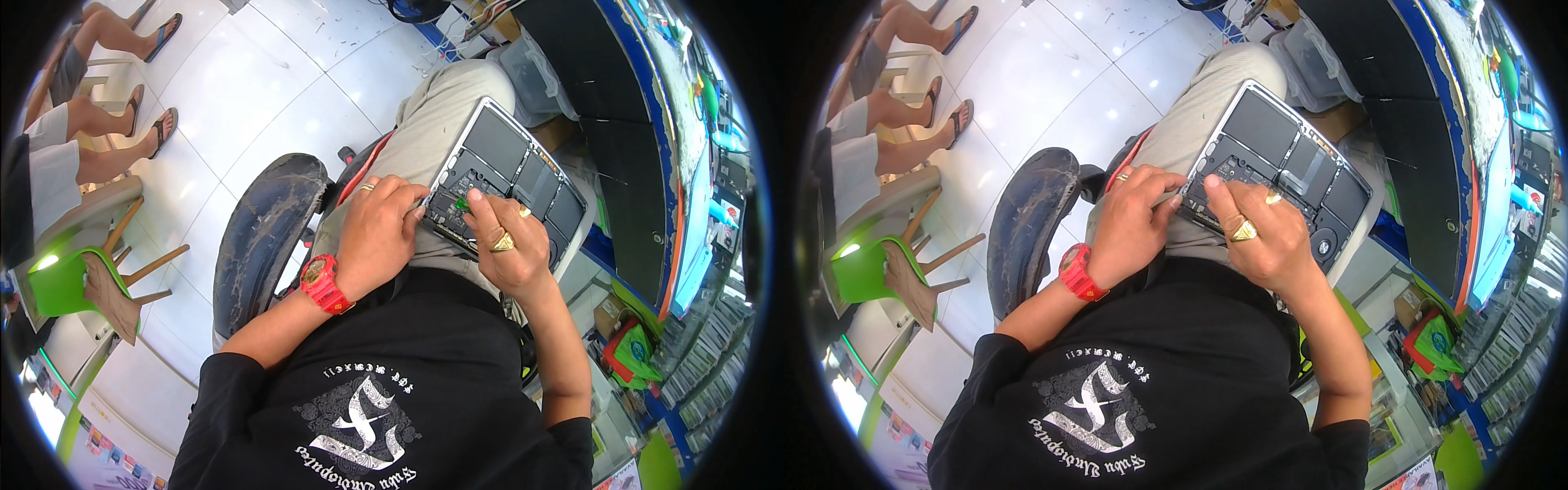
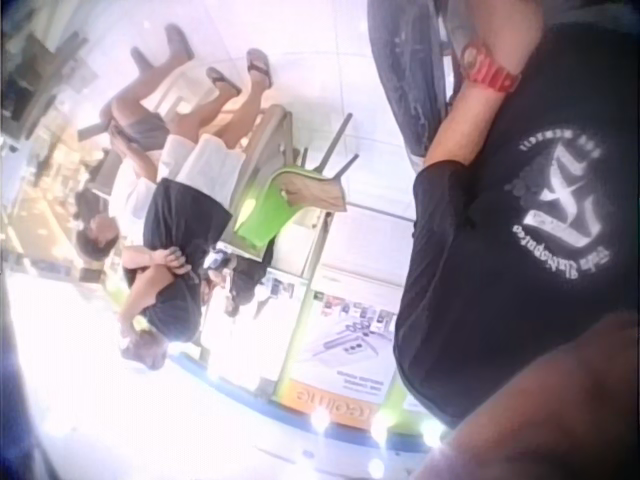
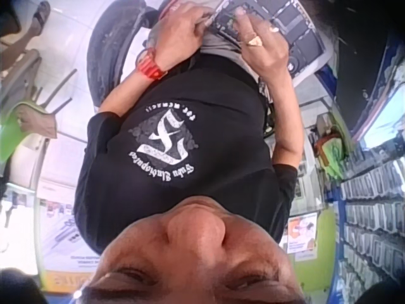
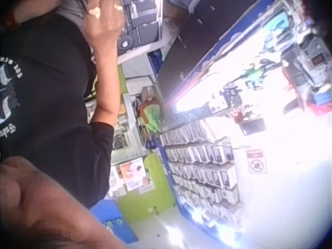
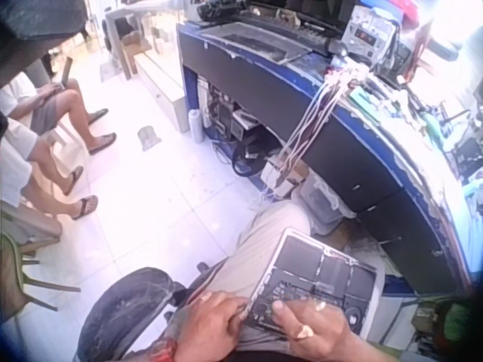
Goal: The person works on the internal components of an open laptop using a screwdriver and tweezers to manipulate small parts and connectors.
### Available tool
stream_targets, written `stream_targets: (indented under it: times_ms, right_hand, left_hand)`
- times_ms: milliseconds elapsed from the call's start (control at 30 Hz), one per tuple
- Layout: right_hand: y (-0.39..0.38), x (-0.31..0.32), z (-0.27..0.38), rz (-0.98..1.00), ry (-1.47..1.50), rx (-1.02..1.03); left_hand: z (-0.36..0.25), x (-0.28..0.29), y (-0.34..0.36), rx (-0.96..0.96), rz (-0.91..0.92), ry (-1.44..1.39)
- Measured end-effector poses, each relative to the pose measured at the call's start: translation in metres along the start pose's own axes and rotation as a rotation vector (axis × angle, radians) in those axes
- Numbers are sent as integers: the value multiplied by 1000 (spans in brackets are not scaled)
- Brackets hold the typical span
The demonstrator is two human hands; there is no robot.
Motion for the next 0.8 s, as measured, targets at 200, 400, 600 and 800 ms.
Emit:
stream_targets:
  times_ms: [200, 400, 600, 800]
  right_hand:
    - [9, -6, 4, 64, -70, 70]
    - [4, -11, 1, 32, 41, -10]
    - [4, -14, 0, 38, 72, -54]
    - [-21, 12, 0, -74, 68, -239]
  left_hand:
    - [0, 1, -1, 0, -3, -14]
    - [0, 1, -1, -26, -7, -13]
    - [1, 0, -1, 10, -6, -23]
    - [3, 0, -2, 38, 1, -8]
Point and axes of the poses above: each hand's wrist, its own y-axis towards the middle knuckle, its own x-axis out of the back of the hand, z = x × y, the point moved 8 cm from there along y, towards the middle knuckle, and after that the axes turned 12 degrees about -z, right-handed, at the moved point
